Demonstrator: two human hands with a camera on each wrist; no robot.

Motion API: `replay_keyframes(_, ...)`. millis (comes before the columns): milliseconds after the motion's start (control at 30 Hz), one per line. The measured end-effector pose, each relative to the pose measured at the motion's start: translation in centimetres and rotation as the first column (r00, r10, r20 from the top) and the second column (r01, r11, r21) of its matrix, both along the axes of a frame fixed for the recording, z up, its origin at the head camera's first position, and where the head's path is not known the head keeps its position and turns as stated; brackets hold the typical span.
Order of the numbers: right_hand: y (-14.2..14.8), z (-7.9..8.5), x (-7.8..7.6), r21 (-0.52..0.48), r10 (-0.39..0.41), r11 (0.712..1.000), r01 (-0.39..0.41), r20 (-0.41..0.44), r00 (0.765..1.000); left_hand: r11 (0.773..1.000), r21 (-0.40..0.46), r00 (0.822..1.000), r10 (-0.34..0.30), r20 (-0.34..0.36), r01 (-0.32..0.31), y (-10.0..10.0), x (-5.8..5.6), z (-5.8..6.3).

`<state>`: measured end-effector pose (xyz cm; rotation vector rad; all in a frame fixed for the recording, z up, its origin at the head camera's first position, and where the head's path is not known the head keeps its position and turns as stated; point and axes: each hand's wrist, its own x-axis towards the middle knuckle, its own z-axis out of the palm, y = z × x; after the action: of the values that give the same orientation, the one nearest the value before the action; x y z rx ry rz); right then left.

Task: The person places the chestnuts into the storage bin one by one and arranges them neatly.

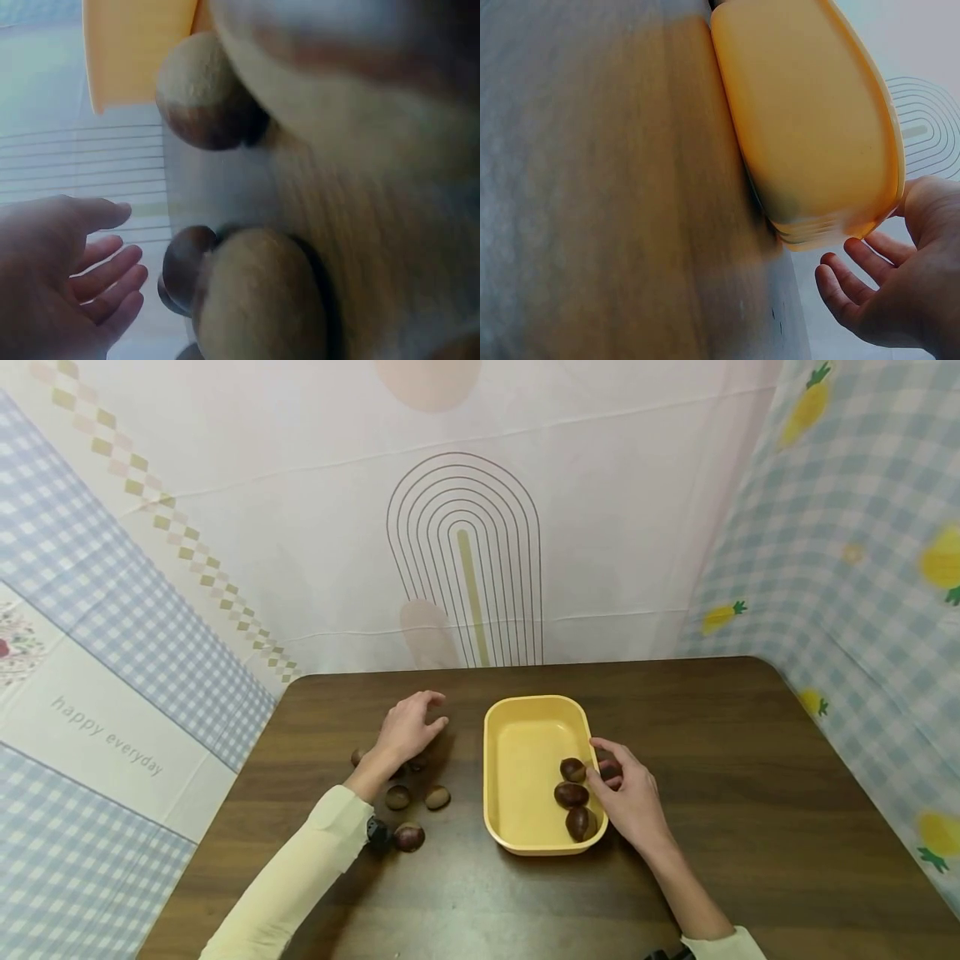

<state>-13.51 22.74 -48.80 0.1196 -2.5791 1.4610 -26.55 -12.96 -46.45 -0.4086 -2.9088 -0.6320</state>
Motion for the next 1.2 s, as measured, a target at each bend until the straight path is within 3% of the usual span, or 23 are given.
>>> replay_keyframes(233, 0.0, 0.0, 0.1, 0.003, -0.004, 1.000, 0.004, 0.000, 1.000, 0.996, -0.053, 0.996, 0.070, 0.047, -0.067, -1.1, 0.5, -0.3)
replay_keyframes(733, -0.1, 0.1, 0.2, 0.005, -0.009, 1.000, 0.009, -0.003, 1.000, 0.991, -0.097, 0.992, 0.095, 0.082, -0.087, -2.3, 1.3, -1.1)
replay_keyframes(1200, -0.1, 0.3, 0.1, 0.010, -0.008, 1.000, 0.008, -0.008, 1.000, 0.994, -0.067, 0.995, 0.088, 0.045, -0.085, -2.3, 1.3, -1.1)
